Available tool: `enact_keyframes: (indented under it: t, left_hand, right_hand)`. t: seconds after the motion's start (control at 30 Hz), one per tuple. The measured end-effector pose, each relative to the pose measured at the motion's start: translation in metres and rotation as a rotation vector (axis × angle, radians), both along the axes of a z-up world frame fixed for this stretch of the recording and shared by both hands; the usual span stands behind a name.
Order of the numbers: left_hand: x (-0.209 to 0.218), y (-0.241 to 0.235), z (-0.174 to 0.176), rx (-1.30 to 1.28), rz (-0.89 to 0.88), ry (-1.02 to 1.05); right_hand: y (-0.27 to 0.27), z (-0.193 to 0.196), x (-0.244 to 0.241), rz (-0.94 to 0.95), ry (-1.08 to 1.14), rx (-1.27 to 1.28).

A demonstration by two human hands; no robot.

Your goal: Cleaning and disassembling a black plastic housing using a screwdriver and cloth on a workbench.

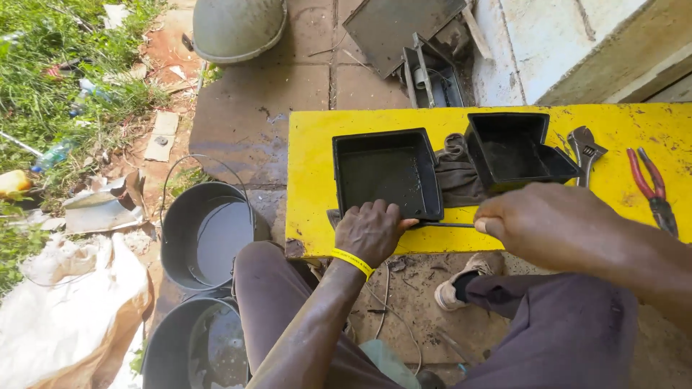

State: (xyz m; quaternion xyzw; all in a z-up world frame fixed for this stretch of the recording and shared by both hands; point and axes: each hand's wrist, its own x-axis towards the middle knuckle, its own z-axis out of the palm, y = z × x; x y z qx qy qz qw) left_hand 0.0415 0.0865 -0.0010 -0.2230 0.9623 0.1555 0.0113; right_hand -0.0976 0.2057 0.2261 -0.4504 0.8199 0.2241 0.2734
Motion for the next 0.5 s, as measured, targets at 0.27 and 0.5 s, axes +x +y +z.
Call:
enact_keyframes:
  t: [0.27,0.5]
  left_hand:
    - [-0.003,-0.021,0.061,0.159,0.060,-0.071]
    - [-0.070,-0.109,0.063,-0.004,0.146,-0.076]
  right_hand:
    - [0.034,-0.031,-0.012,-0.013,0.020,-0.224]
    - [0.030,-0.052,-0.021,0.118,0.132,-0.226]
